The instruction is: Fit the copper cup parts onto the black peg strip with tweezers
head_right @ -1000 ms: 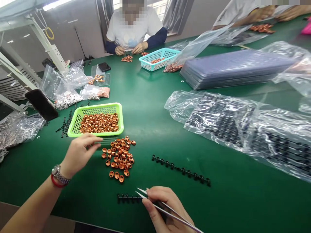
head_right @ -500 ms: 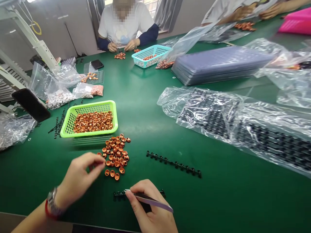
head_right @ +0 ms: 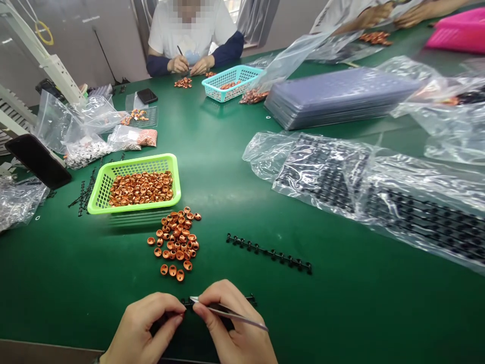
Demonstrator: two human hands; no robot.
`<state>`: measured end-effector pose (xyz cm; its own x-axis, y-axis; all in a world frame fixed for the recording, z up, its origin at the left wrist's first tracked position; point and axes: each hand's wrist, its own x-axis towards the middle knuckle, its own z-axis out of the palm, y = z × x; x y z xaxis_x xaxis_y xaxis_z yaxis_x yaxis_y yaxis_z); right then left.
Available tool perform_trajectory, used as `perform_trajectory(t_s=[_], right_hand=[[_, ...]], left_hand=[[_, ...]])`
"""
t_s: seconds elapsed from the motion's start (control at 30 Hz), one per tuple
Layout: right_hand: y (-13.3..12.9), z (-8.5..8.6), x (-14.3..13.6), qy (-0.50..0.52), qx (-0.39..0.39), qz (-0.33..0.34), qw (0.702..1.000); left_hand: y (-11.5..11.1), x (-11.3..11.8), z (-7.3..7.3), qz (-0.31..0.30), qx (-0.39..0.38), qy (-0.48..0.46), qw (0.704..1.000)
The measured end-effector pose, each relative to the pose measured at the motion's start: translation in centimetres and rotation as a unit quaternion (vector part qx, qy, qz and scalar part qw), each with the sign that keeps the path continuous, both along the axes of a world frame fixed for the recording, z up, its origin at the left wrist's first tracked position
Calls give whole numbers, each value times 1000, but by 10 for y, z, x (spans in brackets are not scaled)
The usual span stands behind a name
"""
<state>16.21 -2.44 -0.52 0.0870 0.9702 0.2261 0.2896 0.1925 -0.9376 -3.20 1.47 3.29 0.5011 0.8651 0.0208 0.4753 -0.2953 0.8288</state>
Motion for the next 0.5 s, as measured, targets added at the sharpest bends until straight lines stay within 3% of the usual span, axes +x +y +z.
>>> perform_trajectory(t_s=[0.1, 0.33, 0.5], right_hand=[[-1, 1, 1, 29, 1, 14, 999], [-1, 4, 5, 74, -27, -57, 995], [-6, 5, 1, 121, 46, -28, 991]], left_hand=[[1, 1, 0, 13, -8, -1, 1000], [-3, 0, -6, 101, -67, -65, 991], [-11, -1, -20, 93, -78, -118, 986]])
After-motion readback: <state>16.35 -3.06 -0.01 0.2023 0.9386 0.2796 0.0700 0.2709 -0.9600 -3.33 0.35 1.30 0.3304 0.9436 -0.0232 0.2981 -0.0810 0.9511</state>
